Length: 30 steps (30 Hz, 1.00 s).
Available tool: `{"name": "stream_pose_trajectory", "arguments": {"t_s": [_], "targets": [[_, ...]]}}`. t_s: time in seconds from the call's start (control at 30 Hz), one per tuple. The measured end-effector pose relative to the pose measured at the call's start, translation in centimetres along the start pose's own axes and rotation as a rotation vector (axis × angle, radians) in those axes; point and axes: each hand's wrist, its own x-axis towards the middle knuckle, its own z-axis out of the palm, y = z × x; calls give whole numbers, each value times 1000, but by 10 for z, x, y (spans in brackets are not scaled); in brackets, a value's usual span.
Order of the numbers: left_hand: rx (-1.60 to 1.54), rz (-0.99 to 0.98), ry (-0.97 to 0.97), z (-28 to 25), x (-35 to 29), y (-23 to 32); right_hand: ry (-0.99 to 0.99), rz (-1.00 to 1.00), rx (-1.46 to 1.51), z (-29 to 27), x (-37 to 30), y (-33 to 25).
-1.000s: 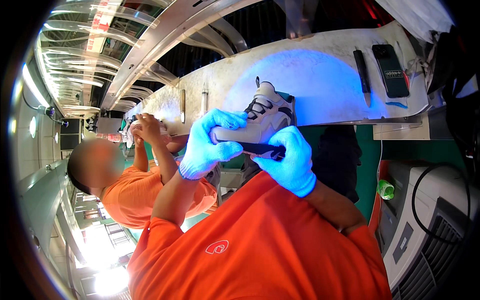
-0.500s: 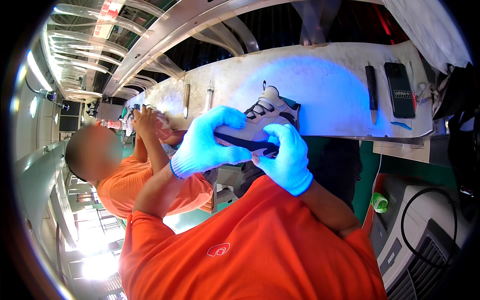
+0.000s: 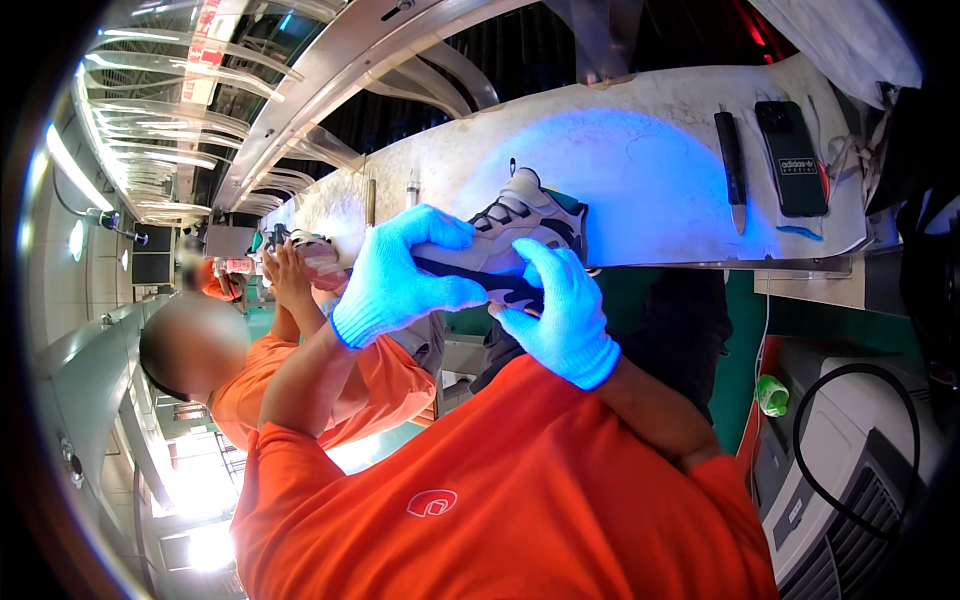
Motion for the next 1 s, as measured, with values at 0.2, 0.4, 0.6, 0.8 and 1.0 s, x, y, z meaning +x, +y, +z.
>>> {"name": "stream_pose_trajectory", "arguments": {"t_s": [0.2, 0.4, 0.6, 0.8, 1.0], "targets": [[-4, 81, -4, -1, 2, -6, 68, -16, -46, 3, 3, 5], [32, 124, -24, -8, 9, -8, -6, 13, -119, -3, 11, 6], [47, 197, -43, -14, 16, -14, -24, 40, -67, -1, 22, 14], [121, 157, -135, -35, 26, -41, -201, 100, -65, 9, 41, 15], [334, -320, -419, -45, 54, -24, -237, 74, -194, 27, 47, 13]]}}
